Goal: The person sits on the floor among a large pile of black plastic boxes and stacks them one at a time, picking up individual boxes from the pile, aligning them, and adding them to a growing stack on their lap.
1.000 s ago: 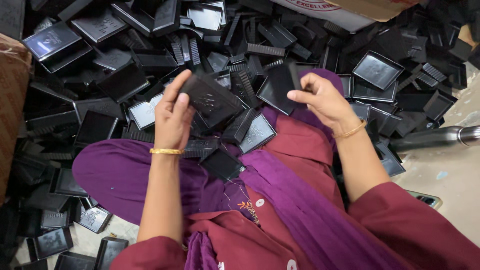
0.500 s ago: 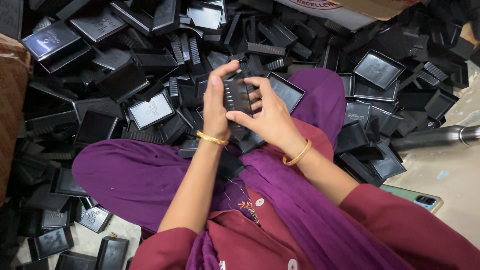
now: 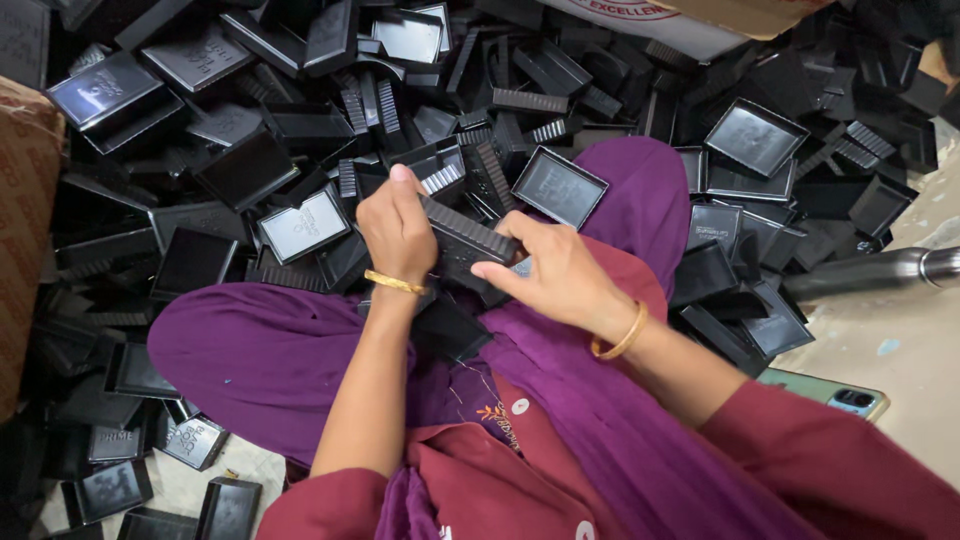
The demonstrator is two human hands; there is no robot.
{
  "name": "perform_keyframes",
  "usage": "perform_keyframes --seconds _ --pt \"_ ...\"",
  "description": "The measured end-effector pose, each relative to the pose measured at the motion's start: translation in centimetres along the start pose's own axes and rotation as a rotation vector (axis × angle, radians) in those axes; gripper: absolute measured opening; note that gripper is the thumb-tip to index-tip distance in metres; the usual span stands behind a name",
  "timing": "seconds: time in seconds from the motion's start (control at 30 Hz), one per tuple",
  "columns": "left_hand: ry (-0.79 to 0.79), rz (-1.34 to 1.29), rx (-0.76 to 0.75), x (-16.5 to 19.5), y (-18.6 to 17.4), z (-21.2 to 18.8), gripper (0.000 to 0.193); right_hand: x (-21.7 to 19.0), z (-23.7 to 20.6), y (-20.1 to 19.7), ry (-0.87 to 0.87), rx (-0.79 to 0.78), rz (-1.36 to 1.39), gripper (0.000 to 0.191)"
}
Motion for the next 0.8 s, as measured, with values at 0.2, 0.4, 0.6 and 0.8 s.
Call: perform_keyframes --seconds 0.2,0.4,0.6,0.8 --pt "0.178 -0.019 -0.304 0.4 -1.1 -1.6 0.038 0.3 8.1 -9.7 -0.232 0.121 0.341 0.024" --pt "0.707 0.503 -1.014 -1.8 0.7 -9.5 0.04 12.8 15.3 -17.1 -0.147 0.227 0.615 0.012" --pt "0.547 0.555 -0.832 -4.0 -0.5 -6.1 0.036 22.7 16.9 -14.3 -0.097 0.429 -0.813 0.022" --pt "-0.286 -0.302 -0.596 -3.0 -1.8 0.3 0.04 18.9 12.7 -11.3 -0.054 0.437 -0.599 0.026"
Point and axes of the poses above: each hand's wrist, its own z-axis towards the middle knuckle, its own y-axis out of the palm, x = y × z, the point moved 2 cm from there along z, towards the middle knuckle, and after that the axes turned 11 degrees about z, right-handed, at the moved point
